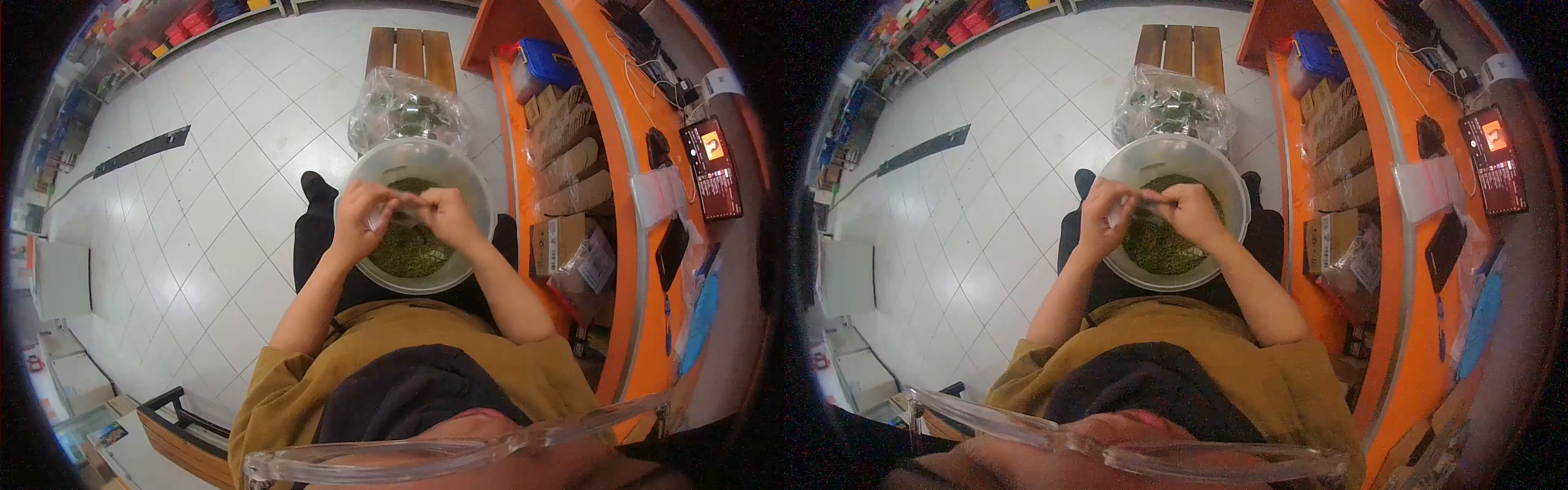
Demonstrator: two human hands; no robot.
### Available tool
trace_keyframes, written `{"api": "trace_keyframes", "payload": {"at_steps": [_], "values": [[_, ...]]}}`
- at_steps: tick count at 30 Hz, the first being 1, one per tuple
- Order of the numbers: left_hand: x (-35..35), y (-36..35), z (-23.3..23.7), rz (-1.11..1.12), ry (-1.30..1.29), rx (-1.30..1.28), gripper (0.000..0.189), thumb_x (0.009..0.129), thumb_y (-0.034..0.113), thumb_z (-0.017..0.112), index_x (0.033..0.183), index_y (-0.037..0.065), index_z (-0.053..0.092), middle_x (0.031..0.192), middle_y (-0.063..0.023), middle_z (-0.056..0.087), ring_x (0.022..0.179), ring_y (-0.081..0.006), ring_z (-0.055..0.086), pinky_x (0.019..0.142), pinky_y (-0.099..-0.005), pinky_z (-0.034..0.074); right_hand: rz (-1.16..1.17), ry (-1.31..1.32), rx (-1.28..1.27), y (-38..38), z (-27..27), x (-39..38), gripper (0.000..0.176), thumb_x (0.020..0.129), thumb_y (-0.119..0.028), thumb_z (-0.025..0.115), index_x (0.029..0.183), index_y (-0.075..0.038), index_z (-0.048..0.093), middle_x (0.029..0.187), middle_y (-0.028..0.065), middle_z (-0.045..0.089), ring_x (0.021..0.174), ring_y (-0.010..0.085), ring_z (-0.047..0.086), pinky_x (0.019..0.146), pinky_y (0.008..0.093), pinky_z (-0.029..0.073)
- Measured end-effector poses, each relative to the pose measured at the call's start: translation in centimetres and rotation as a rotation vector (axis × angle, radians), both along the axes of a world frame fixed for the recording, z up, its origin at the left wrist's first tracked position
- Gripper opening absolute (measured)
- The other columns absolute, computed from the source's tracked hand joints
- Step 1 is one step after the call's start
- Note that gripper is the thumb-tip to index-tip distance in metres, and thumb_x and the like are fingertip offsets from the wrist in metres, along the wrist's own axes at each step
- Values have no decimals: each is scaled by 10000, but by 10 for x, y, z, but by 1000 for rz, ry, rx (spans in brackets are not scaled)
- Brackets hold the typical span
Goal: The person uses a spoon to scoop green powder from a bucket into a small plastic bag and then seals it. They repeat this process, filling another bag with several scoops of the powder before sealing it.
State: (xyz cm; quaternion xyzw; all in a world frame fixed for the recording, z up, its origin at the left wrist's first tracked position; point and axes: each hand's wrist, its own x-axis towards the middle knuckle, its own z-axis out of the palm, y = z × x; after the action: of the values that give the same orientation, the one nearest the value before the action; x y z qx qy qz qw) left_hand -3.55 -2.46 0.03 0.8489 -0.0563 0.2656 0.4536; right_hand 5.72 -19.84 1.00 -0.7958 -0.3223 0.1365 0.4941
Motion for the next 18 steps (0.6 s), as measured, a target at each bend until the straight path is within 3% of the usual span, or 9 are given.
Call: {"api": "trace_keyframes", "payload": {"at_steps": [3,6,8,9,11,14,18], "values": [[4,-4,5,83,0,-144,422,780,81,673,1172,38,523,1099,-132,579,910,-291,562,832,-347,454,-139,184,-69,11,23,25,499,911,-447,613,656,-18,639,614,37,558,604,94,497,532,296,381],[6,-2,-1,52,94,-230,586,798,87,651,1327,50,403,1210,-120,527,943,-248,568,860,-338,453,-268,316,417,25,0,66,439,915,-431,612,767,-22,668,631,17,579,578,98,482,552,274,386],[5,-3,6,-8,216,-334,667,802,88,633,1395,60,327,1252,-116,498,959,-222,565,870,-338,455,-254,498,315,17,-6,73,371,907,-393,631,838,-30,664,675,11,592,610,90,481,579,264,394],[6,-4,2,-82,273,-537,669,812,113,631,1404,66,325,1267,-113,498,947,-200,559,848,-319,454,-244,588,263,16,-6,75,342,904,-375,641,873,-34,662,697,8,598,627,86,480,593,258,398],[7,-7,-11,-231,384,-949,673,831,164,628,1423,77,320,1296,-105,499,925,-158,545,804,-280,451,-26,228,175,12,6,42,239,857,-269,684,925,-41,660,778,33,618,682,133,526,641,285,430],[-1,-13,-4,-479,551,-1267,685,821,144,598,1438,106,302,1307,-107,493,1073,-186,558,904,-306,457,180,-130,114,7,16,-1,223,764,-111,710,973,-47,664,889,79,627,783,231,577,715,343,468],[1,-16,2,-499,636,-1068,638,811,113,581,1412,116,365,1307,-82,498,1150,-195,534,958,-327,441,236,-250,82,-6,10,-9,290,684,7,684,970,-39,670,947,132,613,861,346,591,801,405,481]]}}
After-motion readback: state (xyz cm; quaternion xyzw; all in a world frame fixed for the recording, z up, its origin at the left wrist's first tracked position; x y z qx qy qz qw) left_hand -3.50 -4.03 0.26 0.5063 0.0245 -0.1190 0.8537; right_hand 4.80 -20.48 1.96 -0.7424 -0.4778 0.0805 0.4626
